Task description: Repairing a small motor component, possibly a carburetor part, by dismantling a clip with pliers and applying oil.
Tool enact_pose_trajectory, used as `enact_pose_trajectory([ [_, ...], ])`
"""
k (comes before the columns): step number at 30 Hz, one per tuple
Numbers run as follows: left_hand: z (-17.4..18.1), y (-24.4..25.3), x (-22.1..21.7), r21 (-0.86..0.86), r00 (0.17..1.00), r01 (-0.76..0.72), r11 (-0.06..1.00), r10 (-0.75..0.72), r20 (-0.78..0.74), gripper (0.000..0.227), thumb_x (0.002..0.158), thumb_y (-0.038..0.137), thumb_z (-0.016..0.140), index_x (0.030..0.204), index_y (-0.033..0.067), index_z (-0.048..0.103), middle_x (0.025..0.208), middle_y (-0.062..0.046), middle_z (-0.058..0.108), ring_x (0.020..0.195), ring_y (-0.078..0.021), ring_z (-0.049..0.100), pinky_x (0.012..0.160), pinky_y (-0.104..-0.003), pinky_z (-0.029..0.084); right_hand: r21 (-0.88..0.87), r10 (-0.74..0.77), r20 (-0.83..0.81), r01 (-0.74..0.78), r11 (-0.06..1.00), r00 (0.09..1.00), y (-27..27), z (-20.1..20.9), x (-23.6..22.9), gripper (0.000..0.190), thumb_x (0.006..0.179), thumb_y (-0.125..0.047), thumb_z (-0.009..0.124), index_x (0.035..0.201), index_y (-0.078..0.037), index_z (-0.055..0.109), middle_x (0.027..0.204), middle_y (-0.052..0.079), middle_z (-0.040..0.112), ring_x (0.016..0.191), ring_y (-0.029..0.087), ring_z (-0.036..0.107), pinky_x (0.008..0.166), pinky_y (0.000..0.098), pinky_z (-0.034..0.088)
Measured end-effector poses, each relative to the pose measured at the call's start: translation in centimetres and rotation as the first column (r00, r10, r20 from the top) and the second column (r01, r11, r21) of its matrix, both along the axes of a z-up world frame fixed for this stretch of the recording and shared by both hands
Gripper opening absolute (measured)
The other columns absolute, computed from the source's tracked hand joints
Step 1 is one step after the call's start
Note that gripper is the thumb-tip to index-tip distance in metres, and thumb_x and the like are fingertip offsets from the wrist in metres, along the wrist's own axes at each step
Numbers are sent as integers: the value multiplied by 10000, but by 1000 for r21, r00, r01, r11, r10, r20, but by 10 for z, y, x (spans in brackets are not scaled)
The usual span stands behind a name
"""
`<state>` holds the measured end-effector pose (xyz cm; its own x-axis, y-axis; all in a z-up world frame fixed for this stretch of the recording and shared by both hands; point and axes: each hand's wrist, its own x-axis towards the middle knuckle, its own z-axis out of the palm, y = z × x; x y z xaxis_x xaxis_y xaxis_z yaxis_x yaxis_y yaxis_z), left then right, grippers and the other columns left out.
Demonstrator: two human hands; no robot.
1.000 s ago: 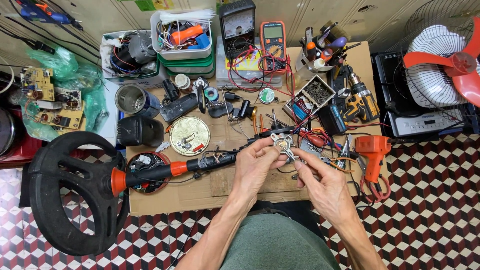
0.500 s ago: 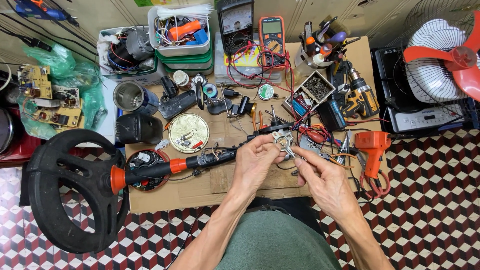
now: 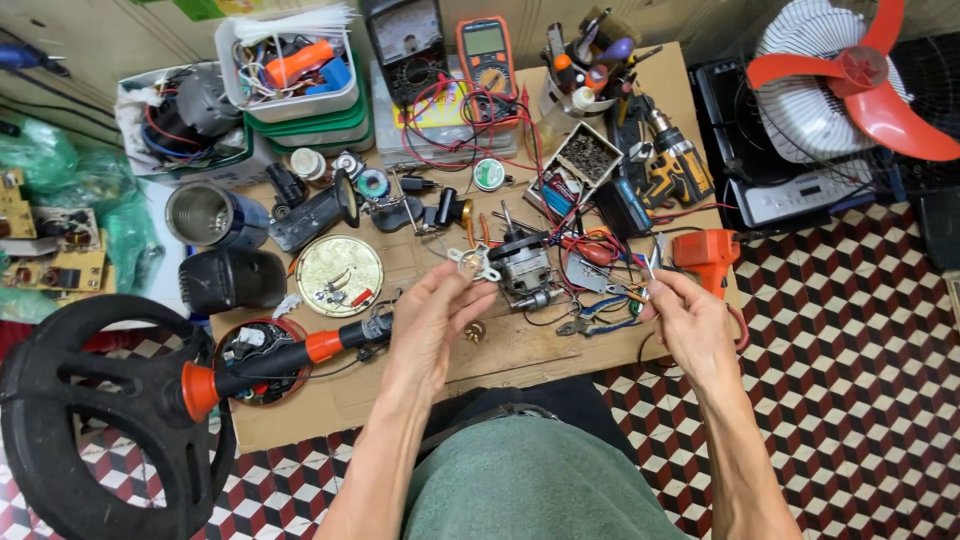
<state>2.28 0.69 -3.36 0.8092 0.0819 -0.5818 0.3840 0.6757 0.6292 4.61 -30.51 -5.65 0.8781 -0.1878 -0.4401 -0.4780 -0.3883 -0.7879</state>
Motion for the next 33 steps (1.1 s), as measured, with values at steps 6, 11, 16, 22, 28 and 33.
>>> enact_pose_trajectory([
  [6,-16,1,-7,-245,990,-60,968,26,-139,209,903,71,680,1057,-57,618,1035,-227,681,967,-293,742,885,-368,646,-222,238,-468,-374,900,851,-2,-86,-13,513,987,-101,532,1498,-119,497,1127,123,713,661,148,621,649,303,562],
  [11,-12,-11,-6,-349,984,-63,935,-2,-181,203,886,81,693,1036,-34,618,1042,-220,708,952,-272,739,886,-377,644,-103,367,-320,-417,903,873,48,-148,-22,513,987,-96,483,1499,-106,476,1142,200,729,902,264,673,853,422,586],
  [16,-10,-18,1,-378,977,-47,925,-36,-209,195,886,71,692,1034,-40,631,1044,-223,730,948,-259,736,886,-374,637,145,326,57,-331,932,944,41,-178,-34,572,934,-79,558,1478,10,406,1303,243,636,1187,307,641,989,414,526],
  [22,-17,-20,6,-397,978,-42,917,-45,-206,160,901,65,679,1022,-29,630,1030,-212,734,942,-257,744,886,-384,642,-207,184,-80,-197,958,980,-16,-165,-49,400,997,-187,540,1368,-55,608,1363,160,619,1103,292,671,960,389,544],
  [28,3,-27,15,-440,980,20,898,-105,-170,275,883,87,691,1106,-72,668,977,-212,744,865,-263,762,829,-370,649,-727,564,218,-253,639,796,-50,-174,-12,330,883,-98,633,1206,-46,673,1139,177,672,1048,350,609,948,469,494],
  [33,22,-30,18,-535,987,3,845,-88,-135,265,901,70,688,1100,-96,633,981,-222,743,851,-258,764,814,-364,666,-854,695,-88,-413,316,714,-59,-174,-1,268,878,-91,642,1142,-112,686,1024,105,637,1058,289,598,928,424,461],
])
